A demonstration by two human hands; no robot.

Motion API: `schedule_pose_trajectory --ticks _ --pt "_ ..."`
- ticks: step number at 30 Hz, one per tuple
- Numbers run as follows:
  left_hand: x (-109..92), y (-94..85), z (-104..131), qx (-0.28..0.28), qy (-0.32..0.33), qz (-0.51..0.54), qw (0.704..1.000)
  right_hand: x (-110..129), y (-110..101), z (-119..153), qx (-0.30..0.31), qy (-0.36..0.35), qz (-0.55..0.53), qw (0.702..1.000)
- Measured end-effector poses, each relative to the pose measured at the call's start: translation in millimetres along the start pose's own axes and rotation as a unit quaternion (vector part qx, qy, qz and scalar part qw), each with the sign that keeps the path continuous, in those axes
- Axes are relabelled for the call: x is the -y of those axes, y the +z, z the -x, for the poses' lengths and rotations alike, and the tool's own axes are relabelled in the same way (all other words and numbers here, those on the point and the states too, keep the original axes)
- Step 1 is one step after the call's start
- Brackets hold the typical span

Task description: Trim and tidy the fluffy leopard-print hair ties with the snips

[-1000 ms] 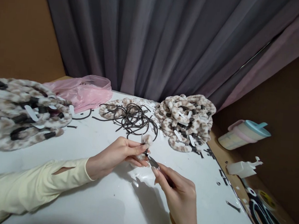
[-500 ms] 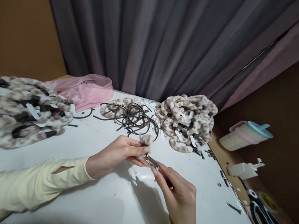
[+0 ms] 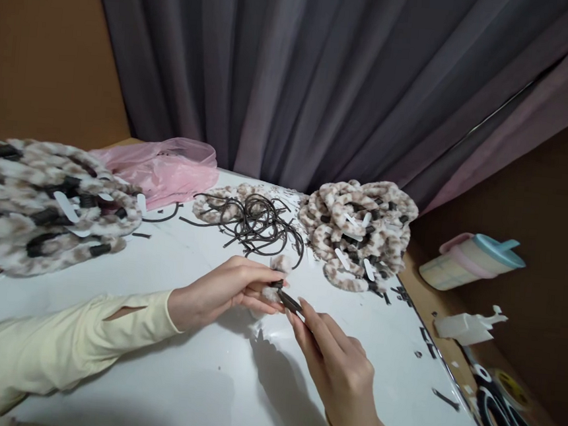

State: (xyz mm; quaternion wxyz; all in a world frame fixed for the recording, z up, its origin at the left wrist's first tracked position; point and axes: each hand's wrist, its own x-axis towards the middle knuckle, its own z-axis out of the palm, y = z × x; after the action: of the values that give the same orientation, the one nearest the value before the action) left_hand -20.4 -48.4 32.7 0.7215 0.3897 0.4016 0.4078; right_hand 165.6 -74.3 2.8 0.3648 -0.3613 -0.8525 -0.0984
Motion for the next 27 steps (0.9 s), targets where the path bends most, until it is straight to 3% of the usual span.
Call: schedule_pose_trajectory --ticks 4,8,12,19,27 --pt "0.3 0.6 -0.9 0.016 -0.014 0.035 0.999 0.7 -1.4 -1.7 -0.004 0.018 -0.027 0.999" --pt "1.1 0.5 -0.7 0.029 -0.006 0.010 1.000 2.2 -1.6 -3.5 -0.008 0.082 -0.122 0.989" --pt "2.9 0.0 -0.4 0.006 -0.003 -0.013 1.000 2.0 0.0 -5.2 -0.001 0.118 -0.175 0.977" --pt "4.1 1.6 -1.0 -0.022 0.005 -0.027 0.999 0.0 2.6 -7.2 -0.011 0.073 -0.132 0.988" --pt "6.3 4.0 -2.0 -0.050 0.043 -0.052 0.996 -2.2 -4.4 -15.4 0.029 -0.050 0.032 0.998"
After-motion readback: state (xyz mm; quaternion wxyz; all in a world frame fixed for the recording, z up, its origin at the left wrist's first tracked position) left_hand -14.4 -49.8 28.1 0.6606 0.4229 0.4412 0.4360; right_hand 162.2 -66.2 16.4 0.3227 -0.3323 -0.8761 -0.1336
